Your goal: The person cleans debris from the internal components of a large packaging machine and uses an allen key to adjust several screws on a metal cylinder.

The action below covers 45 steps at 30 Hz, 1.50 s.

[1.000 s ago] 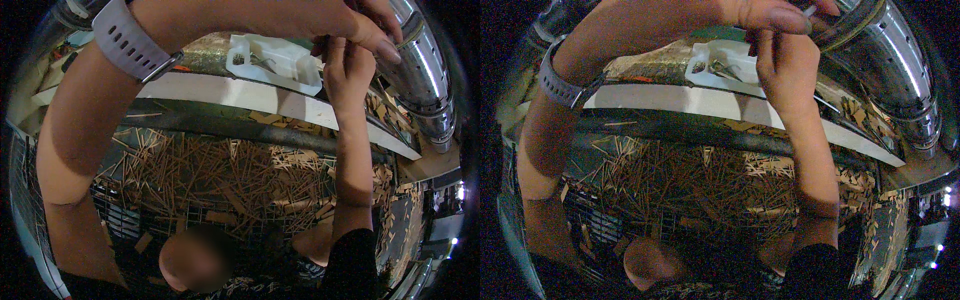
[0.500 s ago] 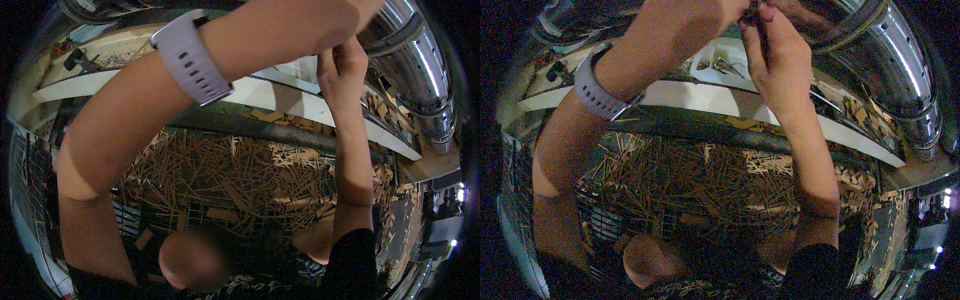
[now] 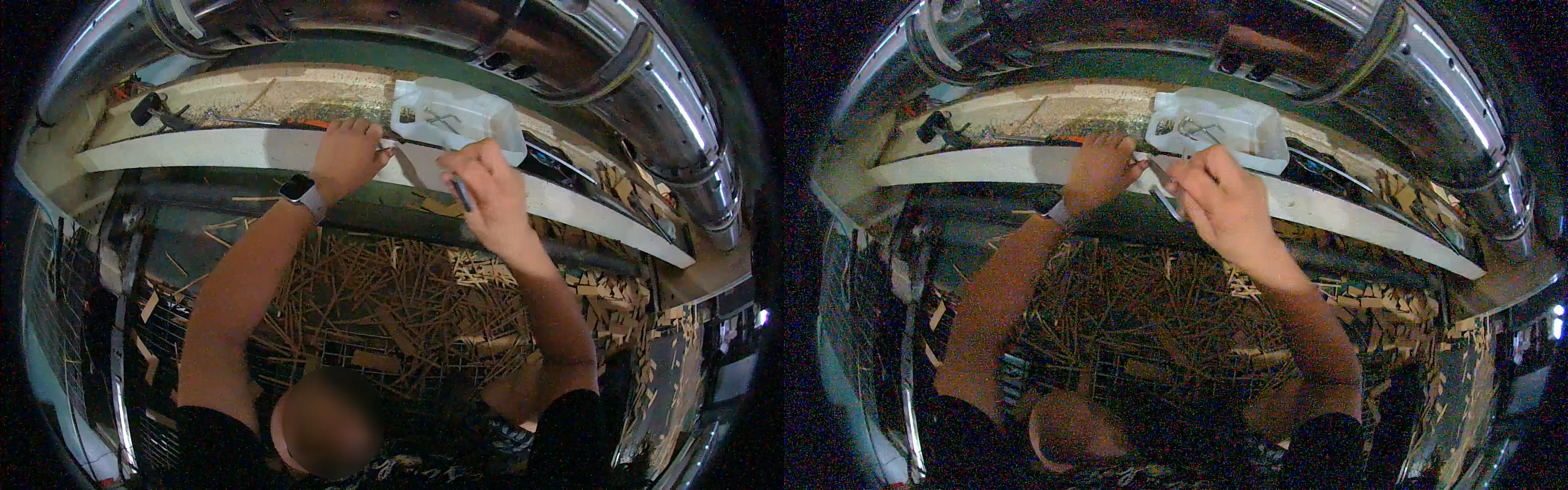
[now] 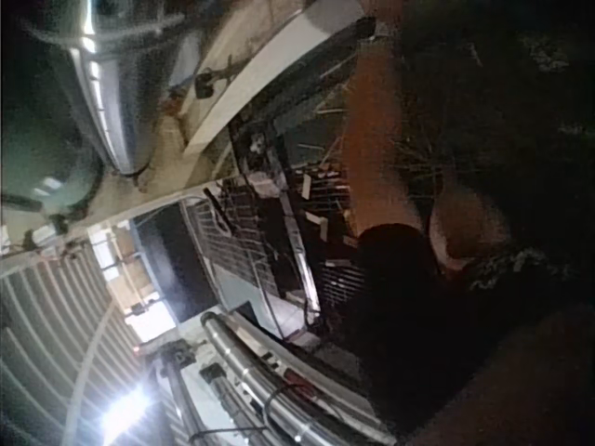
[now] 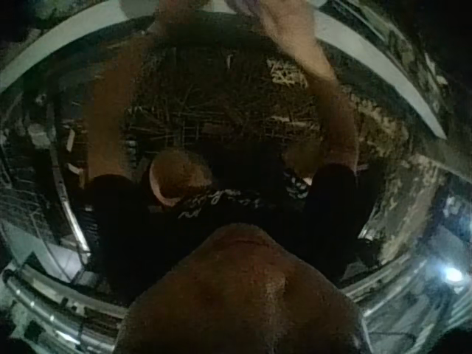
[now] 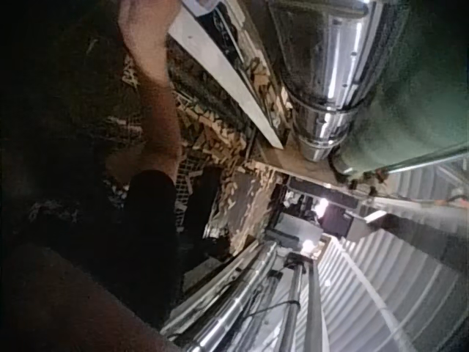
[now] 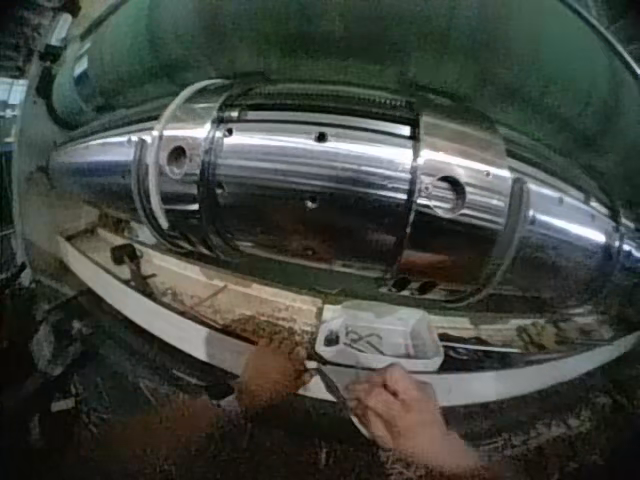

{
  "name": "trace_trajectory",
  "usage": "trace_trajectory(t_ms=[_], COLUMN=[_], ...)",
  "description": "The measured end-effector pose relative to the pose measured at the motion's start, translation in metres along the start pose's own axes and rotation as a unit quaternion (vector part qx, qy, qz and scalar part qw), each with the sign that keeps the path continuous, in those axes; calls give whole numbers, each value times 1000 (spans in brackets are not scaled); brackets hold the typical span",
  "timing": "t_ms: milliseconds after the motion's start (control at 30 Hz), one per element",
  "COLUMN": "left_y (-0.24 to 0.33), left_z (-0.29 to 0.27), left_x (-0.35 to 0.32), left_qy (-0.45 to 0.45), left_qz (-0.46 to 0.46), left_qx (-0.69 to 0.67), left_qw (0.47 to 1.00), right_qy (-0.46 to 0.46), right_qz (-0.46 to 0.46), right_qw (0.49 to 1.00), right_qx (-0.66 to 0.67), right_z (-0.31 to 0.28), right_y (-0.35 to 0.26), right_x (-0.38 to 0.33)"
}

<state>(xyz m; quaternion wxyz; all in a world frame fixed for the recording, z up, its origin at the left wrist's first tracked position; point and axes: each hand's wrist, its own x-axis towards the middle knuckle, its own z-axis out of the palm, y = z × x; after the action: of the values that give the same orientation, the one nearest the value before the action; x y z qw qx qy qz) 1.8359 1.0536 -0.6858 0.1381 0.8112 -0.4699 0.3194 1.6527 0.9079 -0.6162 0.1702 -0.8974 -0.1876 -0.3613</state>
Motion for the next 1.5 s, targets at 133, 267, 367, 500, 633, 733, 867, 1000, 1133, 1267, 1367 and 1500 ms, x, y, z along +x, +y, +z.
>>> trace_trajectory(t_ms=[133, 267, 367, 500, 633, 733, 867, 1000, 1133, 1267, 1367, 1500], left_y=[9, 3, -8, -9, 3, -13, -19, -17, -20, -17, -6, -6], left_z=[-1, 14, 20, 5, 10, 8, 18, 0, 3, 10, 6, -3], left_x=[8, 8, 3, 3, 8, 4, 1, 5, 11, 14, 13, 19], left_qy=[-37, -28, -17, 28, -20, -29, -89, -153, -200, -188, -180, -234], left_qz=[-40, -31, 13, 32, 30, 24, 38, 20, 7, -9, -32, -128], left_qx=[12, 11, -8, -16, -51, -76, -34, -16, -76, -144, -114, -154], left_qw=[998, 999, 1000, 999, 998, 996, 995, 988, 977, 971, 976, 951], right_qy=[-66, -157, -266, -327, -367, -403, -443, -452, -483, -447, -427, -430], right_qz=[-8, -24, 41, 143, 273, 373, 393, 484, 518, 538, 553, 655], right_qw=[997, 987, 961, 932, 884, 827, 791, 735, 693, 696, 701, 613], right_qx=[-26, -29, -58, -67, -96, -119, -153, -146, -129, -161, -142, -103], right_z=[10, 20, 10, -18, -64, -87, -108, -120, -131, -159, -180, -208], right_y=[-8, 4, 8, 20, 47, 53, 63, 58, 76, 93, 108, 130], right_x=[-16, -39, -63, -94, -139, -141, -162, -170, -209, -280, -320, -337])
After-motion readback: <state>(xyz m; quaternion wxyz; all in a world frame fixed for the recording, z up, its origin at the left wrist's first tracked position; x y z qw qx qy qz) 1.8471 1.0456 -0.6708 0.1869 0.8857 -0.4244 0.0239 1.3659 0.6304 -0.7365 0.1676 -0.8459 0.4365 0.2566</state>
